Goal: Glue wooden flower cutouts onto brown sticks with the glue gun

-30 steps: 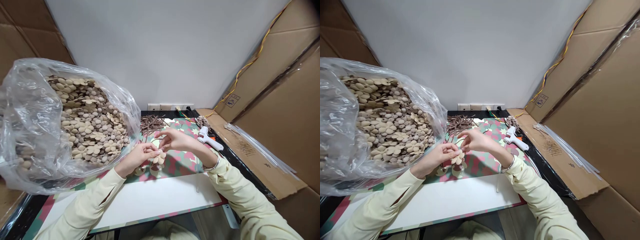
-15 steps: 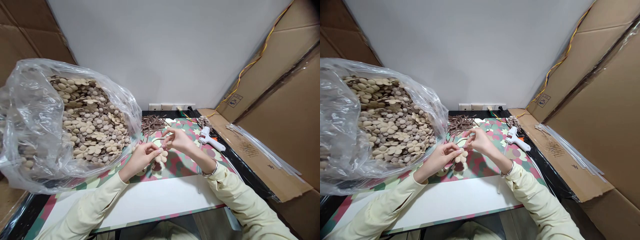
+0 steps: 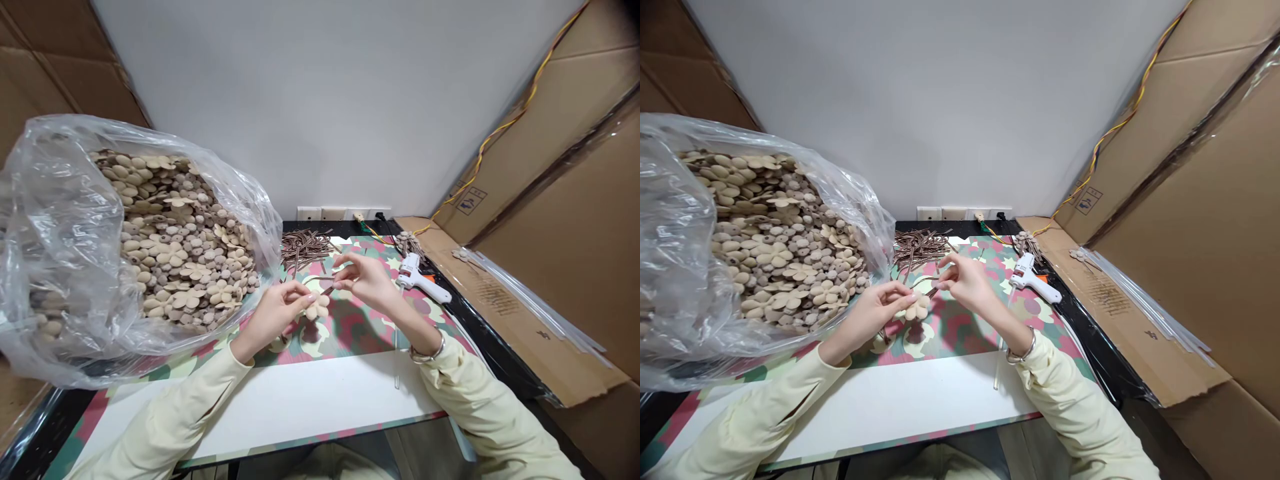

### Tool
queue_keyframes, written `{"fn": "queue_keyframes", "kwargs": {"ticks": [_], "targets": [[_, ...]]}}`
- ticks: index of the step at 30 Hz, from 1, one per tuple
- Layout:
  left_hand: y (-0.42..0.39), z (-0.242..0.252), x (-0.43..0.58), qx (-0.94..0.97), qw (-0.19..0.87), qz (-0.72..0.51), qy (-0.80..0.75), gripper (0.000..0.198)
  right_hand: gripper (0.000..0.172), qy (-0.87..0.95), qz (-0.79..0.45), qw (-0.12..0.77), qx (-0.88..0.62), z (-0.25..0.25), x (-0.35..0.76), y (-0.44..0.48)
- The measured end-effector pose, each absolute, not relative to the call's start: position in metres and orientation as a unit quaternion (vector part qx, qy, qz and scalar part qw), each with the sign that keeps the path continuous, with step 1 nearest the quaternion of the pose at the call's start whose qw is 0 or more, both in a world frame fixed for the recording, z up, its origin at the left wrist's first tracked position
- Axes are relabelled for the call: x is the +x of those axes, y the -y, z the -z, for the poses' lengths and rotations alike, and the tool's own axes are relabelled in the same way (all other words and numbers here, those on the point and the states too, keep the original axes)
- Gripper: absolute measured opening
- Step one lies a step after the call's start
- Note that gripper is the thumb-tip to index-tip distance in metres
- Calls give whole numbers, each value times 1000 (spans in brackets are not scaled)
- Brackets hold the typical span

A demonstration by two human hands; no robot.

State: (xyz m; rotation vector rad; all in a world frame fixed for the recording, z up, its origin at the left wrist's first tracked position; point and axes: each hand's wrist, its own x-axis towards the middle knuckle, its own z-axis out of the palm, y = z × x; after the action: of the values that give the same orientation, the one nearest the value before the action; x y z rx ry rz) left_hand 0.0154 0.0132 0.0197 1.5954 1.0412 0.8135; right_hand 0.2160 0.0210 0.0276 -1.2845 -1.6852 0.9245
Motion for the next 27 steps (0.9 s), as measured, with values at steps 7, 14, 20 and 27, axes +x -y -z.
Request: {"fn": "queue_keyframes", "kwargs": {"ticks": [7,14,20,27], "targets": [[-29,-17,8,599,504,-423,-456,29,22,708,-422,302,-479,-63,237,-14],[-13,-14,27,673,427,-418,-435,26,18,817,-357,225,-392,-70,227,4],[-4,-15,30,704,400,-400,-430,21,18,896,-114,217,-369,-57,212,11],[-3,-11,31,705,398,-413,-417,21,18,899,20,203,-388,-48,207,9]]}}
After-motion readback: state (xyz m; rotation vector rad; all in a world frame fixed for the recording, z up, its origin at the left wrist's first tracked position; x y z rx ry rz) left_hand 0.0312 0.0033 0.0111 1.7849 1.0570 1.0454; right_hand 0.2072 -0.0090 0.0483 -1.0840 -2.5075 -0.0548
